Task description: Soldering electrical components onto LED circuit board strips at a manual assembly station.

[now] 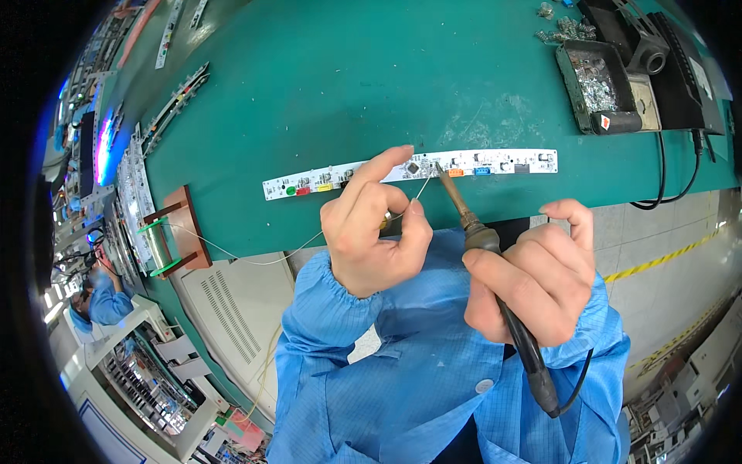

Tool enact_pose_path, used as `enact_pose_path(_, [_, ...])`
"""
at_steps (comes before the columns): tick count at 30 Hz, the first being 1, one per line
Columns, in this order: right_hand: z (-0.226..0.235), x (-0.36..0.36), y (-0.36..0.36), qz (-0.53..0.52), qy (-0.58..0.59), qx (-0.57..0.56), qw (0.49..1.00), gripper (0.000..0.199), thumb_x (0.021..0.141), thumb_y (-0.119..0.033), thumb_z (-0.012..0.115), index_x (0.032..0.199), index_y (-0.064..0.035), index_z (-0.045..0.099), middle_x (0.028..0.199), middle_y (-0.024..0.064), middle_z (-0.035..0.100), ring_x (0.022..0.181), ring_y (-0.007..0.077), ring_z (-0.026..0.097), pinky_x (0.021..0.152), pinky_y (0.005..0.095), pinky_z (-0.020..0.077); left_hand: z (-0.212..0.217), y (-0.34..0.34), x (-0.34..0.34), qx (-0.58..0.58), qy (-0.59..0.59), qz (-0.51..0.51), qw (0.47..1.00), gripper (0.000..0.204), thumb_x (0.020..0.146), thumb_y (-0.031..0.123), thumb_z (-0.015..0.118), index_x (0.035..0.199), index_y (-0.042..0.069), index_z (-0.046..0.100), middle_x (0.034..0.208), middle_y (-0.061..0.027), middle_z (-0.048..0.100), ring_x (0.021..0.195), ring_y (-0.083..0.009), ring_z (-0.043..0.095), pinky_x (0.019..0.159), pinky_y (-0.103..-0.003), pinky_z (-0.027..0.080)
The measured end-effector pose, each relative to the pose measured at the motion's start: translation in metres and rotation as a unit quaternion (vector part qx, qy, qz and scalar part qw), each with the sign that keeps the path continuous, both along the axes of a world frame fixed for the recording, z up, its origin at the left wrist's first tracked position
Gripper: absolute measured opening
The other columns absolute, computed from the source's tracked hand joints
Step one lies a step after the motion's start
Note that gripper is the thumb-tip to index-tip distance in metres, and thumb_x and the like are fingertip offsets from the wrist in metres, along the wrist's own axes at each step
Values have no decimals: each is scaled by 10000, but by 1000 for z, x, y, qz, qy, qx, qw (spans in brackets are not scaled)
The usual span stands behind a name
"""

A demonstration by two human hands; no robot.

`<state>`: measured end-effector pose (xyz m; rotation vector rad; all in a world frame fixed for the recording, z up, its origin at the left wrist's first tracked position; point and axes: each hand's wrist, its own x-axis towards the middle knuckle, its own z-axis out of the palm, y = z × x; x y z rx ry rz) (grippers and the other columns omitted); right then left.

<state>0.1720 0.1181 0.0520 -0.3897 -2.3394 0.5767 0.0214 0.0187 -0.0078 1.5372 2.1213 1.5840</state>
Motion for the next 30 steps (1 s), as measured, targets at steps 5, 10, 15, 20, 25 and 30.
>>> enact_pose_path(5, [-3,-3,-2,-5,11,5,1000,137,589,-53,628,717,-82,668,496,-13,465,453,139,430,742,403,429,3,-1,0,-18,-10,6,1000,173,613,-57,630,658,30,488,1017,-229,652,502,-163,565,401,-270,389])
enact_pose_path(10, [-2,-3,-5,-6,2,6,1000,127,592,-38,623,706,-76,665,486,-12,458,447,136,425,731,402,431,2,1,-1,-12,6,8,1000,165,623,-53,641,664,28,503,1007,-204,654,484,-149,542,390,-265,369])
enact_pose_path(15, [-4,-3,-7,-15,10,5,1000,127,589,-31,623,699,-78,666,481,-11,452,447,136,424,724,400,431,2,1,1,-16,0,10,1000,157,635,-50,641,671,30,511,1005,-200,655,486,-153,543,391,-269,369])
enact_pose_path(20, [-4,-3,-6,-19,16,3,1000,133,584,-28,624,698,-80,667,479,-15,447,448,137,421,720,399,431,1,2,1,-8,4,10,1000,152,642,-46,641,671,31,512,1007,-199,655,491,-155,548,391,-272,368])
enact_pose_path(25, [0,1,-4,-10,14,-4,1000,100,638,-36,627,719,-80,663,493,-9,445,456,139,418,742,405,430,3,1,0,-19,-7,0,1000,146,659,-38,644,673,27,515,1017,-201,656,445,-105,496,387,-245,355])
enact_pose_path(30, [-8,36,14,-58,53,-12,997,96,818,-99,552,813,-11,591,583,52,454,559,171,430,811,473,413,5,-3,1,7,-14,21,1000,141,665,-50,663,680,17,539,983,-188,660,487,-135,532,412,-261,402])
